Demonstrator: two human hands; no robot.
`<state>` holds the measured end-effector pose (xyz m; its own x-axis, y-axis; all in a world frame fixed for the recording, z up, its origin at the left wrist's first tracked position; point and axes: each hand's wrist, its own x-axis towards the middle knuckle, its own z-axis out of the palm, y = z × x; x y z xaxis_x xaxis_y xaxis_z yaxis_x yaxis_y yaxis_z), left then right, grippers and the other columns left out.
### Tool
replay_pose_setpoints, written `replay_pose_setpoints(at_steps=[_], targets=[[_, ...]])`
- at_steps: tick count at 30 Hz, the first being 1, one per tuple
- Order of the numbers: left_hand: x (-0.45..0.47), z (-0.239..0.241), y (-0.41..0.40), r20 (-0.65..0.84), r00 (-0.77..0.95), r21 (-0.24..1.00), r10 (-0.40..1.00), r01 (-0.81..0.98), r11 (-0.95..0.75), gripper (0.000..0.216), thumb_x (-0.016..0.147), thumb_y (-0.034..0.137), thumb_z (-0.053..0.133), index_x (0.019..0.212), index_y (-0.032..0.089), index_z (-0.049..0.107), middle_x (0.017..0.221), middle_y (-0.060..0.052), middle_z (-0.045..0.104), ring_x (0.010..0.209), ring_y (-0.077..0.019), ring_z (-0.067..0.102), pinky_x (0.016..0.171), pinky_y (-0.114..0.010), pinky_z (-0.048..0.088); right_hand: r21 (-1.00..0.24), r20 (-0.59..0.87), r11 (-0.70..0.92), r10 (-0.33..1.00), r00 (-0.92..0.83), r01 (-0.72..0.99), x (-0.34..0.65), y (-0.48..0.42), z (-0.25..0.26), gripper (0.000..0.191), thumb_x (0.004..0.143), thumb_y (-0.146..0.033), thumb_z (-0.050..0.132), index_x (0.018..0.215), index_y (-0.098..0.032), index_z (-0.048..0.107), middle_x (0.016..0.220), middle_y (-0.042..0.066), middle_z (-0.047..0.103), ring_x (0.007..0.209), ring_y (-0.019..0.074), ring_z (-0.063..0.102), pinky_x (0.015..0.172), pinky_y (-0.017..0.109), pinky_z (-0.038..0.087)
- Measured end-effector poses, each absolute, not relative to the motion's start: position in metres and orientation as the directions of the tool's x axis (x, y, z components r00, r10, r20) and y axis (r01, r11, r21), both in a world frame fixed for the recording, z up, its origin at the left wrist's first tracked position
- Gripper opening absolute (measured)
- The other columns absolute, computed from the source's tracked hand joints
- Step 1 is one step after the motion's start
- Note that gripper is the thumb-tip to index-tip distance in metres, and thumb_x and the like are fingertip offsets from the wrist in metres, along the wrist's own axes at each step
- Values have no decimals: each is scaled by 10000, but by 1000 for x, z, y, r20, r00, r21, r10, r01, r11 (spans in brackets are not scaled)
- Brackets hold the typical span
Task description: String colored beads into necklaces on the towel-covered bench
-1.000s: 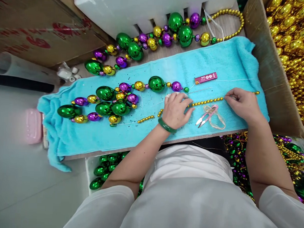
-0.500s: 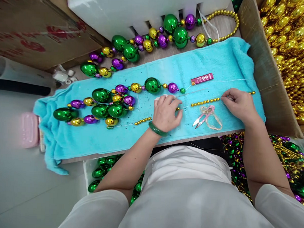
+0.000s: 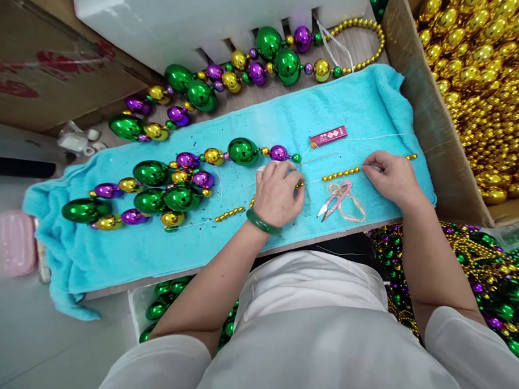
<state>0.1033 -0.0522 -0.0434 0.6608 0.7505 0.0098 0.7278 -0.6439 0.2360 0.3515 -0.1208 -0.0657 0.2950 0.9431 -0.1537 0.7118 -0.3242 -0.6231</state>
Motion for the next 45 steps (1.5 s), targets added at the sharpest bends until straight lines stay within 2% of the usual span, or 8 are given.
replay_pose_setpoints(at_steps=[5,11,18,25,30,38,45], targets=[[127,-48,-53,27,694,284,720,685,-671,260,850,309,505,1041,225,660,1102,-104,593,1073,-309,459,884,-484,338,-622,-144,-313,947,287,718,352,-121,-67,168,769,-288,535,833,-195,659,667,22,605,601,160,494,573,277,317],[150,-52,-51,15,729,286,685,653,-701,216,858,307,491,946,228,672,1066,-91,601,1039,-299,465,848,-473,340,-633,-161,-313,948,275,708,353,-120,-66,167,775,-285,531,837,-195,657,678,23,610,602,159,490,572,275,313],[118,-44,-49,5,697,219,717,699,-680,193,845,285,499,905,225,672,1065,-95,617,1029,-303,478,843,-479,341,-645,-174,-317,947,270,696,353,-120,-64,163,780,-283,533,843,-199,657,671,25,603,605,161,479,568,277,297],[137,-46,-51,25,709,255,705,677,-690,265,865,321,483,1039,221,657,1078,-97,609,1022,-297,485,844,-468,346,-645,-152,-298,952,264,704,353,-121,-66,165,791,-286,521,841,-201,654,670,24,604,605,162,487,574,274,303],[167,-50,-51,22,758,303,652,617,-727,240,868,353,502,970,228,680,1031,-90,597,1019,-292,477,853,-464,346,-641,-155,-300,952,264,707,354,-121,-67,168,793,-299,520,838,-206,653,661,19,601,599,161,483,573,273,309],[145,-44,-46,-20,741,252,671,653,-714,206,851,268,504,915,211,691,988,-94,609,975,-286,489,813,-450,357,-656,-157,-295,953,257,694,354,-121,-66,162,791,-287,523,835,-198,651,657,15,588,607,155,484,579,272,311],[158,-41,-47,-4,769,280,640,615,-737,275,873,318,493,1033,196,681,995,-100,606,969,-278,489,815,-430,360,-662,-150,-291,954,259,691,354,-120,-65,173,791,-276,530,847,-181,663,648,7,577,603,141,481,582,259,310]])
